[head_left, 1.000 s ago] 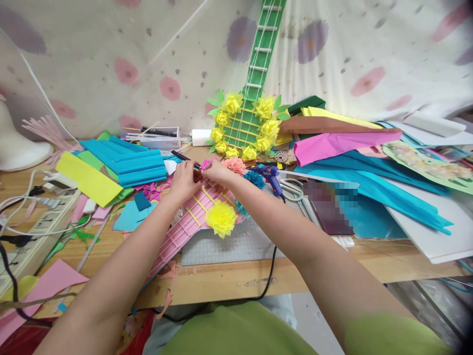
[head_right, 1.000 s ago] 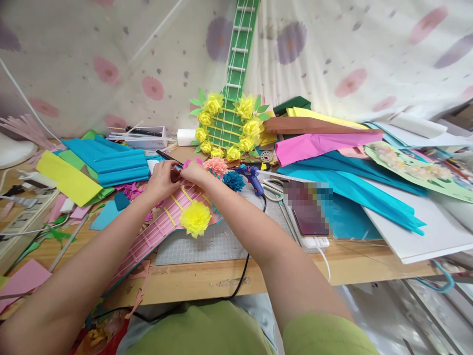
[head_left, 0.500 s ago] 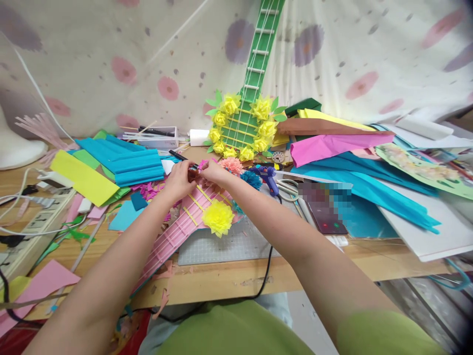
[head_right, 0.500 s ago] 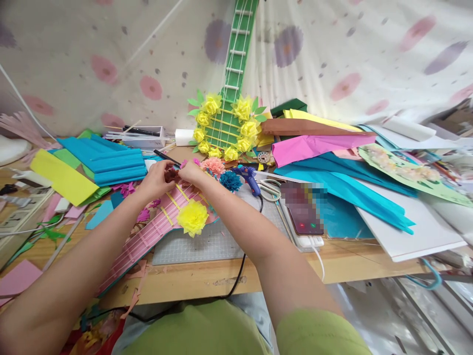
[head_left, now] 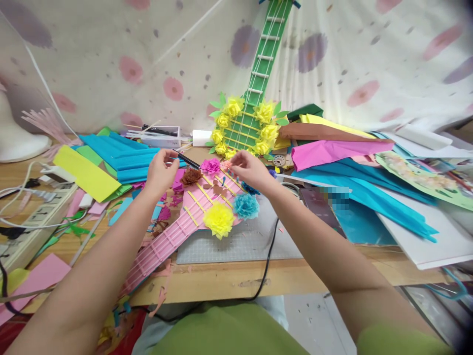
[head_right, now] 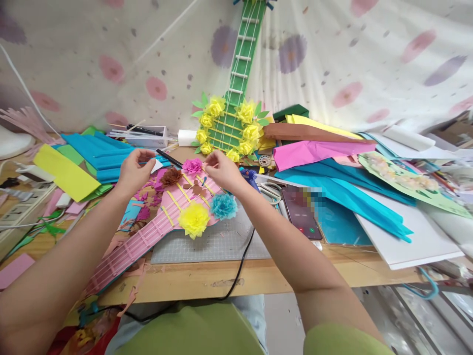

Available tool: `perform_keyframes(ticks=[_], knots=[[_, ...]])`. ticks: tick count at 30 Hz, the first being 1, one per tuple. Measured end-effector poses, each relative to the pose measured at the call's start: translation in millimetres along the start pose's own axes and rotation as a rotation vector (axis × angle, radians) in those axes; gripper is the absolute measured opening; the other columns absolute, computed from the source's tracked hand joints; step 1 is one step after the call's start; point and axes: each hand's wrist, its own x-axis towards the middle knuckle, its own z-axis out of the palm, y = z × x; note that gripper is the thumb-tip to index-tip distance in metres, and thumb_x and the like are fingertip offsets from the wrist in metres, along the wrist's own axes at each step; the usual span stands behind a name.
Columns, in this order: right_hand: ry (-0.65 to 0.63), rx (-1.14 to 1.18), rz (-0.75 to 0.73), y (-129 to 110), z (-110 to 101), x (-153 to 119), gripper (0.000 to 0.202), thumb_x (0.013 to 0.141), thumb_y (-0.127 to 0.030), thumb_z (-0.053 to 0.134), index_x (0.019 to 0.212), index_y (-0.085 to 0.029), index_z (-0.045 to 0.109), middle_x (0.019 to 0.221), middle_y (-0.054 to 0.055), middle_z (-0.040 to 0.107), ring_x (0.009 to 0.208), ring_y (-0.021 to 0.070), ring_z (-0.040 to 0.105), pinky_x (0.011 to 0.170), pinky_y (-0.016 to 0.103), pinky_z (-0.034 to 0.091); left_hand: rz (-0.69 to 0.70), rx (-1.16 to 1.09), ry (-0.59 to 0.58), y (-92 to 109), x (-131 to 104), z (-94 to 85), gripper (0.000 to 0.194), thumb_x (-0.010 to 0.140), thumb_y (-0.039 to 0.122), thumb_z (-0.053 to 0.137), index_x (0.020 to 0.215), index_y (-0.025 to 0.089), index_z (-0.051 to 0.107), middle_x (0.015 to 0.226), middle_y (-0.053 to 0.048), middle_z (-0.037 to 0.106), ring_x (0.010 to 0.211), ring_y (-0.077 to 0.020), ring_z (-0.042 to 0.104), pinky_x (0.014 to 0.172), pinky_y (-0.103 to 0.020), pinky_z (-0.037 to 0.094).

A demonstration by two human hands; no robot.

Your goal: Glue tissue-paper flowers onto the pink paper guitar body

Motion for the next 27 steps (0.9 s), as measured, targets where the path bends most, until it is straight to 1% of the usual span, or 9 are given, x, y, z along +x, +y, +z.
perform_keyframes(ticks=[2, 5, 9, 12, 15, 18, 21, 24, 27], knots=[[-0.007, -0.048, 0.016, 10.2, -15.9, -13.5, 0.008, 0.073, -0.024, 0.052, 0.078, -0.019, 0.049, 0.071, -0.002, 0.055, 0.062, 0.0102, 0.051, 0.058, 0.023, 0.041, 0.004, -0.024, 0.024, 0.8, 0.1, -0.6, 0.017, 0.077, 0.029, 0.051, 0.09, 0.019, 0.056, 0.094, -0.004, 0.065, 0.08, -0.0143, 0.059, 0.071, -0.026, 0.046], [-0.028, -0.1, 0.069, 30.4, -34.3, -31.5, 0.014, 0.071, -0.031, 0.054, 0.077, -0.019, 0.052, 0.064, -0.003, 0.052, 0.055, 0.01, 0.047, 0.053, 0.024, 0.037, -0.001, -0.07, 0.032, 2.4, -1.5, 0.9, 0.018, 0.08, 0.032, 0.048, 0.088, 0.019, 0.058, 0.089, -0.004, 0.065, 0.077, -0.0146, 0.059, 0.071, -0.027, 0.045], [-0.098, -0.067, 0.11, 57.2, -45.9, -51.7, 0.024, 0.07, -0.042, 0.057, 0.074, -0.018, 0.055, 0.062, -0.002, 0.053, 0.053, 0.0109, 0.049, 0.054, 0.025, 0.04, 0.026, -0.026, -0.004, 10.6, -8.8, 5.5, 0.019, 0.08, 0.034, 0.049, 0.079, 0.018, 0.059, 0.079, -0.003, 0.065, 0.073, -0.015, 0.057, 0.071, -0.027, 0.043], [-0.084, -0.038, 0.143, 70.8, -51.2, -65.8, 0.032, 0.071, -0.051, 0.055, 0.075, -0.018, 0.055, 0.062, -0.001, 0.055, 0.053, 0.0114, 0.049, 0.055, 0.026, 0.04, 0.052, 0.032, -0.058, 18.1, -16.2, 9.8, 0.021, 0.08, 0.036, 0.05, 0.077, 0.018, 0.059, 0.076, -0.003, 0.064, 0.071, -0.0155, 0.056, 0.069, -0.028, 0.041], [-0.046, -0.116, 0.158, 79.7, -65.1, -80.6, 0.039, 0.072, -0.057, 0.053, 0.072, -0.019, 0.054, 0.063, 0.001, 0.056, 0.056, 0.0125, 0.05, 0.056, 0.027, 0.039, 0.06, 0.056, -0.09, 23.1, -21.6, 11.9, 0.024, 0.08, 0.04, 0.05, 0.075, 0.018, 0.058, 0.073, -0.002, 0.063, 0.068, -0.0155, 0.055, 0.066, -0.028, 0.04], [-0.043, -0.322, 0.164, 88.6, -93.0, -97.8, 0.041, 0.075, -0.061, 0.051, 0.07, -0.02, 0.054, 0.065, 0.001, 0.055, 0.06, 0.0145, 0.05, 0.058, 0.027, 0.037, 0.051, 0.063, -0.097, 24.6, -23.5, 11.2, 0.029, 0.079, 0.047, 0.051, 0.07, 0.019, 0.055, 0.069, -0.001, 0.06, 0.065, -0.0151, 0.053, 0.063, -0.028, 0.039], [-0.046, -0.532, 0.231, 101.9, -129.7, -118.4, 0.039, 0.071, -0.061, 0.057, 0.078, -0.022, 0.054, 0.07, 0.003, 0.057, 0.063, 0.0175, 0.051, 0.06, 0.03, 0.038, 0.044, 0.054, -0.1, 23.1, -22.9, 10.8, 0.029, 0.079, 0.047, 0.051, 0.072, 0.02, 0.055, 0.071, -0.001, 0.061, 0.067, -0.0153, 0.053, 0.063, -0.028, 0.038], [0.012, -0.662, 0.276, 120.8, -164.2, -140.8, 0.038, 0.068, -0.058, 0.062, 0.082, -0.025, 0.051, 0.082, 0.008, 0.059, 0.074, 0.022, 0.054, 0.068, 0.035, 0.041, 0.045, 0.056, -0.104, 21.4, -22.4, 12.6, 0.026, 0.079, 0.044, 0.051, 0.075, 0.02, 0.056, 0.074, -0.002, 0.062, 0.069, -0.0156, 0.055, 0.064, -0.027, 0.039], [0.061, -0.746, 0.313, 141.5, -187.7, -161.3, 0.041, 0.064, -0.06, 0.063, 0.08, -0.026, 0.047, 0.089, 0.013, 0.059, 0.087, 0.0288, 0.054, 0.078, 0.04, 0.041, 0.058, 0.068, -0.122, 22.2, -23.3, 15.3, 0.024, 0.08, 0.042, 0.051, 0.074, 0.02, 0.057, 0.074, -0.001, 0.063, 0.069, -0.0157, 0.055, 0.065, -0.027, 0.04]])
